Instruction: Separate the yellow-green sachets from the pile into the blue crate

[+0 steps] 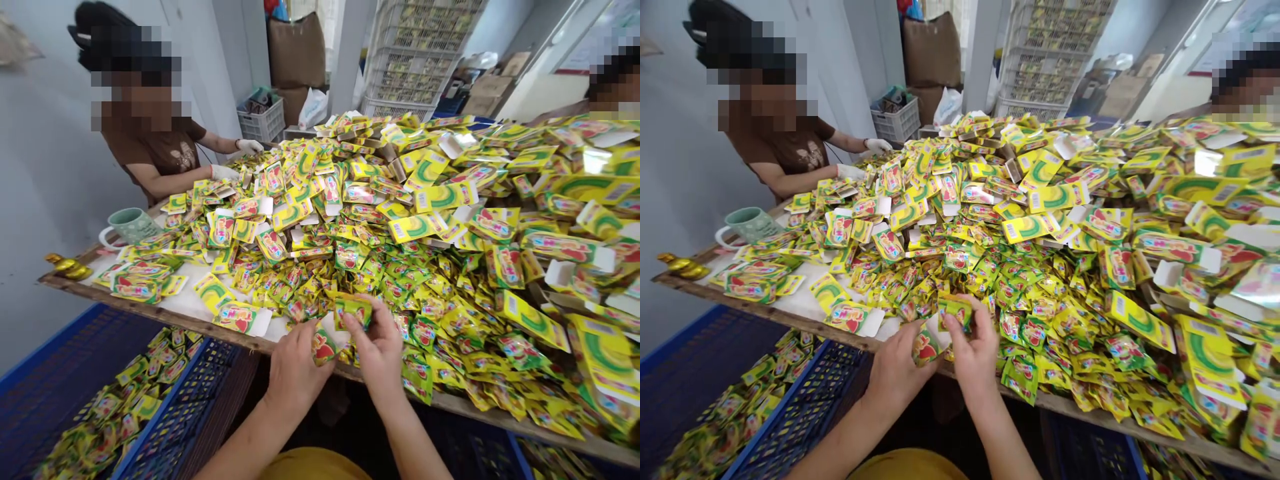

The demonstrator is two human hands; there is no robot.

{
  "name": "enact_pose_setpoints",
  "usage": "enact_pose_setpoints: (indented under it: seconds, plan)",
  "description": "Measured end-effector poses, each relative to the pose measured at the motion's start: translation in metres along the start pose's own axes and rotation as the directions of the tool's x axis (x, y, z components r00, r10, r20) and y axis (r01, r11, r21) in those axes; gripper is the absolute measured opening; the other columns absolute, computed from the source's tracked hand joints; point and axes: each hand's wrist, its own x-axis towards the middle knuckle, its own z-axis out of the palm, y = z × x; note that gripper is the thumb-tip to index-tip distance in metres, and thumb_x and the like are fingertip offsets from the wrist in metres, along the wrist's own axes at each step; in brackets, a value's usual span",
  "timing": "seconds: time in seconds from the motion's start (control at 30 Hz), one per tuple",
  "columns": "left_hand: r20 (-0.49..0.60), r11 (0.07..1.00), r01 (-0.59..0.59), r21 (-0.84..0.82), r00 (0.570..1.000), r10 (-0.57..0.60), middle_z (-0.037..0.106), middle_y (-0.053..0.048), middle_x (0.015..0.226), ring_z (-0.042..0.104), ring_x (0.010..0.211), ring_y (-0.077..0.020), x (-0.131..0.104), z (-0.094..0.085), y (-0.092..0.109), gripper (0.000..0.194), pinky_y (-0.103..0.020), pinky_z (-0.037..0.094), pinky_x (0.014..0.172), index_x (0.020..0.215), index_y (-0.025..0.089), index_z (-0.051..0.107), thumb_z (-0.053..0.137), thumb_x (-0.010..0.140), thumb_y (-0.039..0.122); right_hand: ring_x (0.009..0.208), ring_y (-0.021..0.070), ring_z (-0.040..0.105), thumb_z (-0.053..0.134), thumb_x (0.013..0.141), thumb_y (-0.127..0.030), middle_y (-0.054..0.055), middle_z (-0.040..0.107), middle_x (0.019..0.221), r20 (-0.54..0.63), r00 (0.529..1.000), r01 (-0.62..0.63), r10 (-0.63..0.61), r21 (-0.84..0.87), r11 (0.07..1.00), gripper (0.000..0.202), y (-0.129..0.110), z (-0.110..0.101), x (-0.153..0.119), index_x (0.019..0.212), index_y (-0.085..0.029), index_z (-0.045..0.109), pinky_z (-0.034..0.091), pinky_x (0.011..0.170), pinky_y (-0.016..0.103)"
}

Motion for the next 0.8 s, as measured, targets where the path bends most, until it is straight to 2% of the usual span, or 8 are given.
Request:
enact_pose_setpoints:
  seconds: [0.1, 0.23, 0.33, 0.43, 0.53, 0.6, 0.7, 0.8]
  plan:
    - [-0.046, 1.000, -0.001, 0.019, 0.999, 0.002, 0.065, -0.014, 0.108, 0.062, 0.098, -0.0326, 0.009, 0.009, 0.004, 0.050, -0.041, 0.047, 0.080, 0.119, 0.019, 0.053, 0.067, 0.075, 0.037, 0.092, 0.0209, 0.059, 0.061, 0.083, -0.031, 0.005, 0.065, 0.095, 0.062, 0.994, 0.098, -0.088, -0.196, 0.976, 0.017, 0.011, 0.002, 0.001, 0.097, -0.021, 0.063, 0.046, 0.083, 0.033]
    - [-0.108, 0.990, -0.133, 0.040, 0.985, 0.137, 0.064, -0.014, 0.110, 0.060, 0.102, -0.0316, 0.016, 0.018, 0.001, 0.049, -0.044, 0.046, 0.088, 0.120, 0.017, 0.053, 0.067, 0.075, 0.029, 0.087, 0.0199, 0.059, 0.062, 0.079, -0.023, 0.004, 0.065, 0.089, 0.224, 0.974, 0.072, -0.004, -0.292, 0.954, 0.015, 0.015, -0.012, 0.013, 0.093, -0.020, 0.066, 0.045, 0.079, 0.031]
    - [-0.162, 0.979, -0.202, 0.032, 0.965, 0.205, 0.064, -0.012, 0.103, 0.060, 0.097, -0.0299, 0.016, 0.027, 0.002, 0.043, -0.043, 0.047, 0.085, 0.115, 0.016, 0.054, 0.067, 0.076, 0.027, 0.082, 0.0178, 0.058, 0.060, 0.076, -0.013, 0.002, 0.063, 0.085, 0.416, 0.907, 0.109, 0.069, -0.389, 0.915, 0.018, 0.004, -0.022, 0.027, 0.089, -0.021, 0.068, 0.044, 0.076, 0.030]
    - [-0.234, 0.977, -0.203, -0.062, 0.955, 0.183, 0.063, -0.011, 0.102, 0.059, 0.097, -0.0291, 0.015, 0.036, 0.007, 0.043, -0.043, 0.047, 0.085, 0.112, 0.017, 0.054, 0.070, 0.074, 0.028, 0.082, 0.0162, 0.056, 0.053, 0.076, -0.003, 0.002, 0.060, 0.086, 0.572, 0.819, 0.261, 0.042, -0.437, 0.861, 0.024, -0.009, -0.025, 0.036, 0.086, -0.020, 0.067, 0.043, 0.074, 0.029]
    - [-0.143, 0.926, -0.123, -0.357, 0.987, 0.077, 0.061, -0.010, 0.108, 0.058, 0.100, -0.0267, 0.014, 0.038, 0.008, 0.047, -0.039, 0.047, 0.086, 0.115, 0.018, 0.050, 0.071, 0.075, 0.030, 0.082, 0.0164, 0.057, 0.057, 0.074, -0.001, 0.002, 0.062, 0.087, 0.499, 0.866, 0.295, -0.036, -0.450, 0.843, 0.025, -0.013, -0.023, 0.042, 0.090, -0.019, 0.063, 0.044, 0.073, 0.029]
    - [-0.031, 0.818, -0.047, -0.573, 0.999, 0.035, 0.060, -0.007, 0.106, 0.057, 0.098, -0.0225, 0.014, 0.036, 0.005, 0.038, -0.034, 0.047, 0.084, 0.114, 0.019, 0.048, 0.064, 0.081, 0.030, 0.077, 0.0158, 0.058, 0.065, 0.073, -0.004, 0.000, 0.062, 0.082, 0.413, 0.905, 0.291, -0.105, -0.417, 0.861, 0.021, -0.011, -0.021, 0.045, 0.087, -0.019, 0.061, 0.044, 0.070, 0.028]
    - [0.082, 0.664, 0.037, -0.747, 0.996, 0.036, 0.058, -0.004, 0.096, 0.055, 0.092, -0.0186, 0.015, 0.032, -0.004, 0.023, -0.028, 0.044, 0.080, 0.105, 0.018, 0.050, 0.059, 0.085, 0.025, 0.073, 0.0147, 0.057, 0.069, 0.075, -0.008, 0.000, 0.060, 0.077, 0.410, 0.879, 0.390, -0.241, -0.329, 0.860, 0.014, -0.002, -0.015, 0.046, 0.078, -0.019, 0.061, 0.044, 0.066, 0.026]
    - [0.145, 0.538, 0.096, -0.837, 0.988, 0.051, 0.057, -0.002, 0.092, 0.053, 0.090, -0.0170, 0.018, 0.030, -0.011, 0.025, -0.025, 0.042, 0.079, 0.101, 0.017, 0.051, 0.065, 0.081, 0.024, 0.080, 0.0171, 0.054, 0.069, 0.076, -0.007, 0.002, 0.058, 0.080, 0.421, 0.841, 0.488, -0.339, -0.320, 0.812, 0.014, 0.005, -0.009, 0.047, 0.076, -0.018, 0.061, 0.044, 0.071, 0.029]
